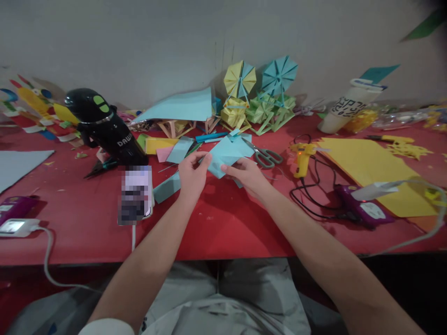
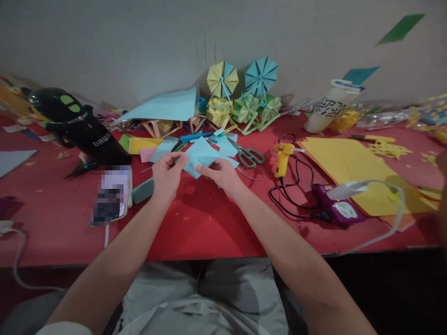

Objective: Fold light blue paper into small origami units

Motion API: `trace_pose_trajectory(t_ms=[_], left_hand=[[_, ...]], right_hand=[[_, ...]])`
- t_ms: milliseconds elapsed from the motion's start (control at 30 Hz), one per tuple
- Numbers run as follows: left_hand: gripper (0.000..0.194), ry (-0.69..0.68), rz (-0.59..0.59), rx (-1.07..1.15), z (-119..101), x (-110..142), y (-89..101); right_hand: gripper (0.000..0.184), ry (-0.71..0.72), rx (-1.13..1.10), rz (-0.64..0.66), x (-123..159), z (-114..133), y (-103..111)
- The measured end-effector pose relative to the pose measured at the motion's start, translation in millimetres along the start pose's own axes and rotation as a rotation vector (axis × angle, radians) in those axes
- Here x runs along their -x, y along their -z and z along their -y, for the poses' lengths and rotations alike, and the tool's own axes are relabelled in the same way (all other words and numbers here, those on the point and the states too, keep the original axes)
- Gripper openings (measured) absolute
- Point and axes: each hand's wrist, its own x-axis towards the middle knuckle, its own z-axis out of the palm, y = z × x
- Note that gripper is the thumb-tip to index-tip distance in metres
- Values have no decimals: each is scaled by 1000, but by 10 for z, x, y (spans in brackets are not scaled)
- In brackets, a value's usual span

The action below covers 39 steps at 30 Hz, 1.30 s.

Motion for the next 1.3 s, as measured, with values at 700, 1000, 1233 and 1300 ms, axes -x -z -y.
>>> trace_pose_trajectory(t_ms=[700,1000,1233,1300], left_hand=[[20,248,338,-20,-160,-60,130],[22,326,330,177,-125,-64,111],[7,448,365,256,-206,-56,118],[8,456,383,242,-240,-58,127]], right_hand=[[38,72,160,-12,-37,99,236],[37,110,77,25,-53,60,237],[8,231,58,81,-31,67,242],[6,243,97,82,-35,54,246]])
